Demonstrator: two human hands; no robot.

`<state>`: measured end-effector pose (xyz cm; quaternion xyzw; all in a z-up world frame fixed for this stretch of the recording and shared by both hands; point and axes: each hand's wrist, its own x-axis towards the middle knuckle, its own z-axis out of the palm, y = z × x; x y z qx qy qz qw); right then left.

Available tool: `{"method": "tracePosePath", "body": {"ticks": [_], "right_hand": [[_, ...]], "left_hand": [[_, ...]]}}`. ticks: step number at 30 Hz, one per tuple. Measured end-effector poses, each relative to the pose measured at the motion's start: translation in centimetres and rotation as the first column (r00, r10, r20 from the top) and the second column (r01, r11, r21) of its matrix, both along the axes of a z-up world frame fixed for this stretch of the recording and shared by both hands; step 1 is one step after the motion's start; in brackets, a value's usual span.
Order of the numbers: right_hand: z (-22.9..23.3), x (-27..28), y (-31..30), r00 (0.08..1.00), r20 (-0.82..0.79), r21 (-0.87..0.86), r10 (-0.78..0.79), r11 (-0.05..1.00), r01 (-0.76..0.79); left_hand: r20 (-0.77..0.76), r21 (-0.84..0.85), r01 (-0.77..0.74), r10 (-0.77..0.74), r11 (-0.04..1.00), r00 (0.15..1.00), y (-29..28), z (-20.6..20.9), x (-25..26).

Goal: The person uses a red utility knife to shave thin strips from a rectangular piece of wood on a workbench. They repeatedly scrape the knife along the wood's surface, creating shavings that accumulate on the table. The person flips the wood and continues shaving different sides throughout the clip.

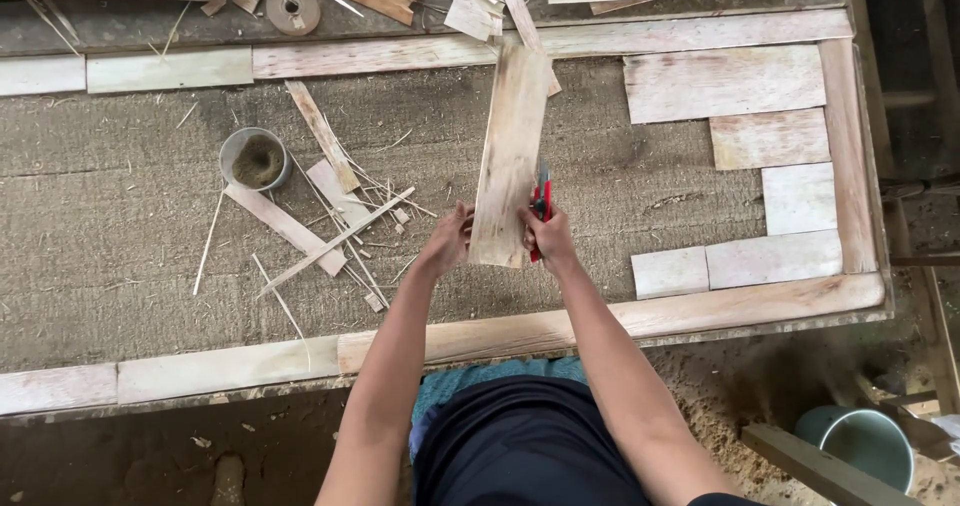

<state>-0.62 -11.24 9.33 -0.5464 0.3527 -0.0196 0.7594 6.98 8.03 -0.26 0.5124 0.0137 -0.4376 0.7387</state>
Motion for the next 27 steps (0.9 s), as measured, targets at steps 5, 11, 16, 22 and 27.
{"method": "tracePosePath", "body": {"ticks": [5,11,16,22,27], "right_hand": [[2.9,-0.1,0.8,1.000,0.016,0.066,0.013,0.998,-0.014],[1.5,1.6,1.7,0.969,-0.235,-0.352,0.083,0.922,-0.164],[-0.6,1.7,-1.2,0.989,-0.142,0.034,0.049,0.998,-0.045],[2.2,2.0,-1.9,0.983,-0.141,-0.037,0.118,0.992,-0.124],[-1.0,2.7,-2.9,0.969,-0.211,-0.129,0.130,0.979,-0.160]], "left_hand": [[-0.030,-0.003,0.098,-0.098,0.995,0.995,-1.7,16.3,-3.1],[0.078,0.010,-0.122,0.121,0.992,0.990,-2.5,6.7,-2.9],[0.154,0.101,-0.343,0.326,0.934,0.933,-2.5,1.0,-0.5],[0.270,0.339,-0.415,0.336,0.844,0.902,-2.5,-0.5,0.7],[0.341,0.606,-0.384,0.208,0.696,0.917,-3.9,-5.4,1.1]]}}
